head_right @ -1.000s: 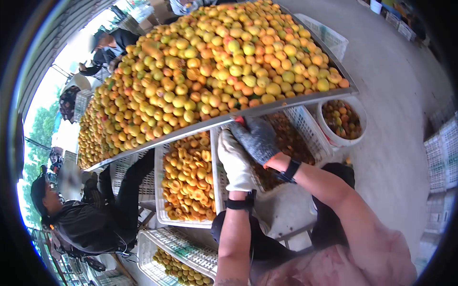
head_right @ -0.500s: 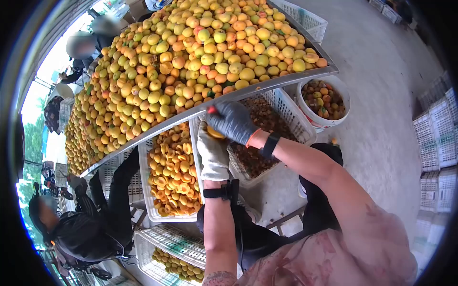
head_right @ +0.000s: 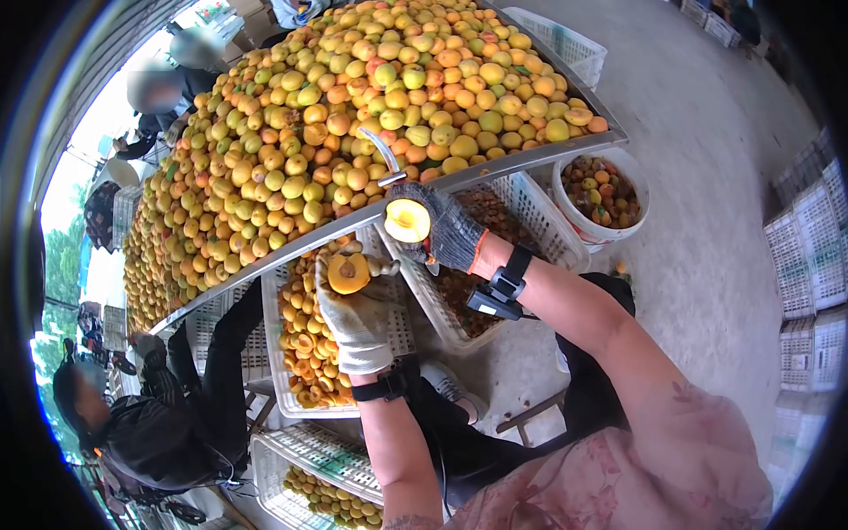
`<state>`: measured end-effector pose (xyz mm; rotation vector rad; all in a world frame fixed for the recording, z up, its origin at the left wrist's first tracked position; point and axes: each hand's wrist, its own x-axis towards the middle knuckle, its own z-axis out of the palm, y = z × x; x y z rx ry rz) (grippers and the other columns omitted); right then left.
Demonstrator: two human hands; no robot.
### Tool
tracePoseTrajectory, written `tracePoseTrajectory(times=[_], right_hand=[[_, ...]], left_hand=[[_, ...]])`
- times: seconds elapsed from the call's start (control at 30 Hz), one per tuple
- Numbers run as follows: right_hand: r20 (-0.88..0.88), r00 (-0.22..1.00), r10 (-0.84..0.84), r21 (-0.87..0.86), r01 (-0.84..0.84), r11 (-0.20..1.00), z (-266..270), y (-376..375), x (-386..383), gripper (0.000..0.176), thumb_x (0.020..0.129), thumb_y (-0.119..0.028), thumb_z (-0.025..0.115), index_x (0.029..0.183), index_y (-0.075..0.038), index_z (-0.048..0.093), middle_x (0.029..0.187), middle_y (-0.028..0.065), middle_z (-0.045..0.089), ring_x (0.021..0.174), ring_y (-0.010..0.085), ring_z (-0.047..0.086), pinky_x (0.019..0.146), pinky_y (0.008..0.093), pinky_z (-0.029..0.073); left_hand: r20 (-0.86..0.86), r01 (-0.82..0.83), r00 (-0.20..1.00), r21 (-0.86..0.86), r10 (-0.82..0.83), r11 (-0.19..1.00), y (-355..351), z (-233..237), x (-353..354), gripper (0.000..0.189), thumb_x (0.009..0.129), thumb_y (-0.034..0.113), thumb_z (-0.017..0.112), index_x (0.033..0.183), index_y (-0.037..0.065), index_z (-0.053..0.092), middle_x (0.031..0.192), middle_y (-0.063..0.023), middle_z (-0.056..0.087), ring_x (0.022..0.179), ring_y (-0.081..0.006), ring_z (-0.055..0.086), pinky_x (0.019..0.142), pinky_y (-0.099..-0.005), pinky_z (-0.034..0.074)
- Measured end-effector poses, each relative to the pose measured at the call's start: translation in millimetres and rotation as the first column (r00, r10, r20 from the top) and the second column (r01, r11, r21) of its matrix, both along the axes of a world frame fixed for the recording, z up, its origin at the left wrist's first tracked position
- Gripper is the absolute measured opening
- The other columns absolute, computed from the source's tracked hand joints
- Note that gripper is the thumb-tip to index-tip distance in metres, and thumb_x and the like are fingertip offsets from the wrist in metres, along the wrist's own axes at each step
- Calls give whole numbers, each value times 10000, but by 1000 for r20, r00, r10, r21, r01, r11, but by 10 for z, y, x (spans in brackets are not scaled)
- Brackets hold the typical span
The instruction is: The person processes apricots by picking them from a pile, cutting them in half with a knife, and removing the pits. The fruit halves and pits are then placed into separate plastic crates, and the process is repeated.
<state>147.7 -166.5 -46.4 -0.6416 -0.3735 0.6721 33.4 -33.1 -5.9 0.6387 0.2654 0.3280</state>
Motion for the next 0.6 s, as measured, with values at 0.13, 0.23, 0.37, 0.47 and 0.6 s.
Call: tracePoseTrajectory(times=[0.13,0.23,0.37,0.47,0.6], right_hand=[[-163,986,-15,-200,-18,980,356,397,-216,182,928,-177,576,1066,-72,631,931,4,661,890,97,625,837,258,506],[684,729,5,-493,457,740,439,1194,-280,215,893,-254,639,938,-46,672,825,-12,659,736,94,607,636,260,480],[165,979,-121,-287,165,944,841,1335,-363,234,884,-285,642,786,-75,613,597,-5,543,471,82,493,422,237,389],[-182,983,-29,-29,24,999,867,1079,-341,246,900,-273,612,726,-107,560,528,-12,472,341,103,395,311,256,306],[-190,980,-57,11,60,998,990,776,-429,291,914,-314,591,722,-111,508,509,-7,454,340,104,387,318,243,304]], left_hand=[[111,-147,983,-8,146,989,344,86,-292,559,959,540,367,1093,29,548,867,-120,640,749,-249,634,699,-395,547],[60,-305,950,-41,307,951,537,141,-425,475,966,488,404,1134,69,549,1052,-76,621,875,-235,628,764,-452,538],[112,-240,963,-66,246,969,671,80,-525,395,957,370,454,1135,27,538,1029,-106,621,860,-254,627,834,-511,517],[148,-187,970,-51,193,981,572,35,-483,406,952,370,457,1150,24,533,1031,-118,620,887,-255,620,845,-521,509],[85,-26,996,-100,35,995,272,2,-286,451,974,431,419,1188,47,519,1095,-112,610,972,-251,605,889,-406,486]])
